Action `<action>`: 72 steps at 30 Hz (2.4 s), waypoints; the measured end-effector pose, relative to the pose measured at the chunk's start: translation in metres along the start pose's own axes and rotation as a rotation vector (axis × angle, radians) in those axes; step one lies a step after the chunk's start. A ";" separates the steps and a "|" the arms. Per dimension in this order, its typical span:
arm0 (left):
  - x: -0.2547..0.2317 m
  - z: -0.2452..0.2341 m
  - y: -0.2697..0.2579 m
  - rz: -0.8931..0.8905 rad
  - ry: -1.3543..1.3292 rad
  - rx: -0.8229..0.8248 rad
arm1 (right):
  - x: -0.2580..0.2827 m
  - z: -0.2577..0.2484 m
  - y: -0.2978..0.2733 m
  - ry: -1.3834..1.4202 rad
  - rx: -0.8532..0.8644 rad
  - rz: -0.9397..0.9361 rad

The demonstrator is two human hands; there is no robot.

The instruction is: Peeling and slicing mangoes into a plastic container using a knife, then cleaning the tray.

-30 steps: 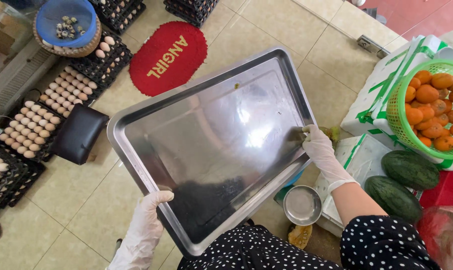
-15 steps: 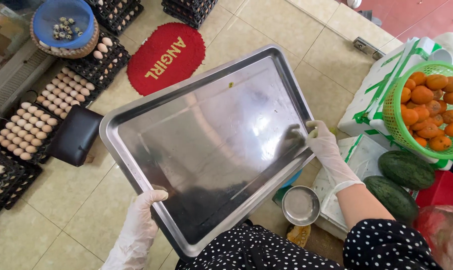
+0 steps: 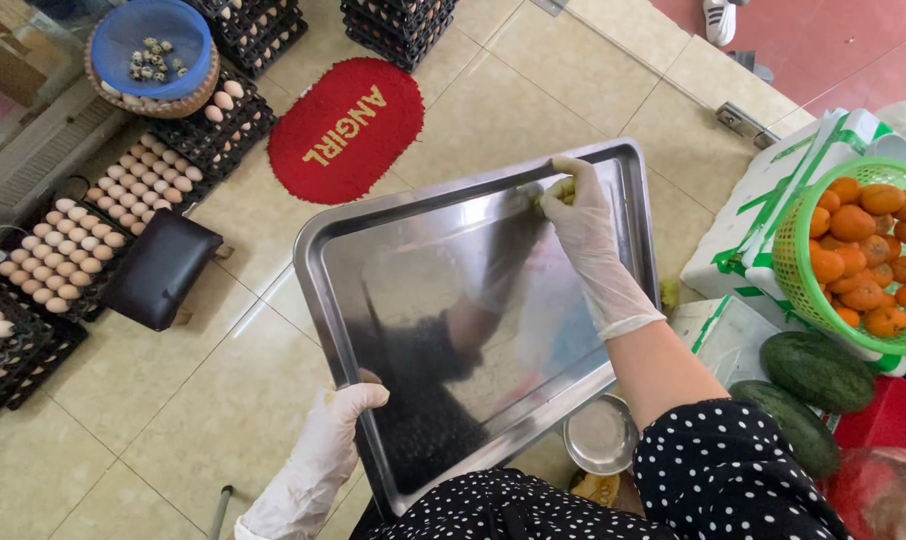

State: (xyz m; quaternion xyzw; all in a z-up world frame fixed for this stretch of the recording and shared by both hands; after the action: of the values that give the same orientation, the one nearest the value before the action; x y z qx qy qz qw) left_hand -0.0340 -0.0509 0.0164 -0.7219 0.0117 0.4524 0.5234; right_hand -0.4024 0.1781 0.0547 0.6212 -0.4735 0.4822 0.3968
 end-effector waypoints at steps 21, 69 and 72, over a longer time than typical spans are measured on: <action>0.014 0.009 0.002 0.051 -0.018 0.029 | -0.057 -0.039 0.005 0.223 -0.158 0.019; -0.046 -0.061 -0.086 -0.132 -0.115 -0.351 | -0.192 -0.152 -0.140 -0.626 -0.083 0.480; -0.043 -0.064 -0.081 -0.064 -0.088 -0.358 | -0.181 -0.135 -0.140 -0.591 -0.076 0.541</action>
State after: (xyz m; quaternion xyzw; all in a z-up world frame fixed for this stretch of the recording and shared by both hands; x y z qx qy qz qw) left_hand 0.0213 -0.0827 0.1075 -0.7831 -0.1148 0.4615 0.4008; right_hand -0.3121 0.3763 -0.0973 0.5711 -0.7310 0.3519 0.1249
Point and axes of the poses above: each hand's wrist, its own y-axis towards the middle knuckle, its own z-axis out of the palm, x = y × z, the point moved 6 cm from there along y, towards the middle knuckle, and after that the axes turned 6 degrees about y, right-handed, at the moved point
